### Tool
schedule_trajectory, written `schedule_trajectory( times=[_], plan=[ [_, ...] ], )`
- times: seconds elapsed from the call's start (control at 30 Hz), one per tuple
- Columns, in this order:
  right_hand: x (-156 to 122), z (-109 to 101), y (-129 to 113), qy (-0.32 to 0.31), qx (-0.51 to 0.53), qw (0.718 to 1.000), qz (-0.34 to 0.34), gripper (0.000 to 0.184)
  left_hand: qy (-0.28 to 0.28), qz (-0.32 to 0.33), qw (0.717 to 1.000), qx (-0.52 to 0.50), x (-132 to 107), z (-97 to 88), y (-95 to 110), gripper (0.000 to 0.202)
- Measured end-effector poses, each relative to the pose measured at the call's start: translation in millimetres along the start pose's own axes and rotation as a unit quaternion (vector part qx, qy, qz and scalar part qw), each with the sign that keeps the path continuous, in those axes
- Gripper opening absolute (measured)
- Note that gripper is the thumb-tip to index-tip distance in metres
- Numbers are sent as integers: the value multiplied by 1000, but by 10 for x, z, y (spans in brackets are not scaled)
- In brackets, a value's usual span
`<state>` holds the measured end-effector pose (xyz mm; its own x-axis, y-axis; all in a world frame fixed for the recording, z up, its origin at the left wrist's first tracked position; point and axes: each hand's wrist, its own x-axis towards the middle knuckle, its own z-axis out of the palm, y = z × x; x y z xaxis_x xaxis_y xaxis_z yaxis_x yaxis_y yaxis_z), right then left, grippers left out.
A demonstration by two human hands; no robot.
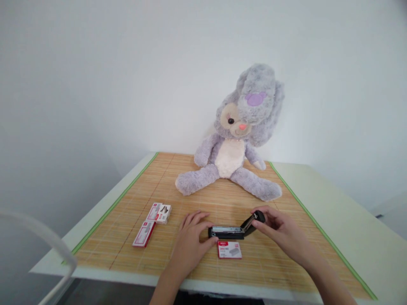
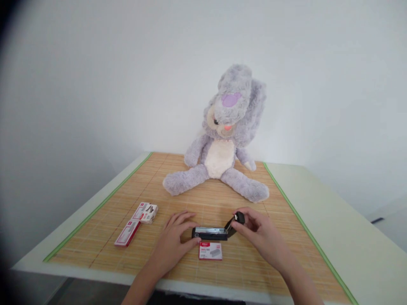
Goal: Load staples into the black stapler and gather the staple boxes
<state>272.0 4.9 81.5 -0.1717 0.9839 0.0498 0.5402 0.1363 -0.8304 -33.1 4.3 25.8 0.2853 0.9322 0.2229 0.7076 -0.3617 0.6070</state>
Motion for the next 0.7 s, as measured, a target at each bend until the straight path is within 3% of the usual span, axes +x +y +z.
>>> schedule_trajectory(
  times=[0.3, 0.53, 0.7],
  plan=[
    [183, 248, -567, -50, -116, 991, -49, 28, -1, -1, 1000, -10, -6, -26, 18, 30],
    [293, 589, -724, -75, -199, 974, -79, 23, 2, 1, 1000, -15, -18, -18, 13, 30],
    [321, 762, -708, -111, -208, 968, -90, 10, 2, 6, 1000, -25, -10, -25, 18, 32]
  ],
)
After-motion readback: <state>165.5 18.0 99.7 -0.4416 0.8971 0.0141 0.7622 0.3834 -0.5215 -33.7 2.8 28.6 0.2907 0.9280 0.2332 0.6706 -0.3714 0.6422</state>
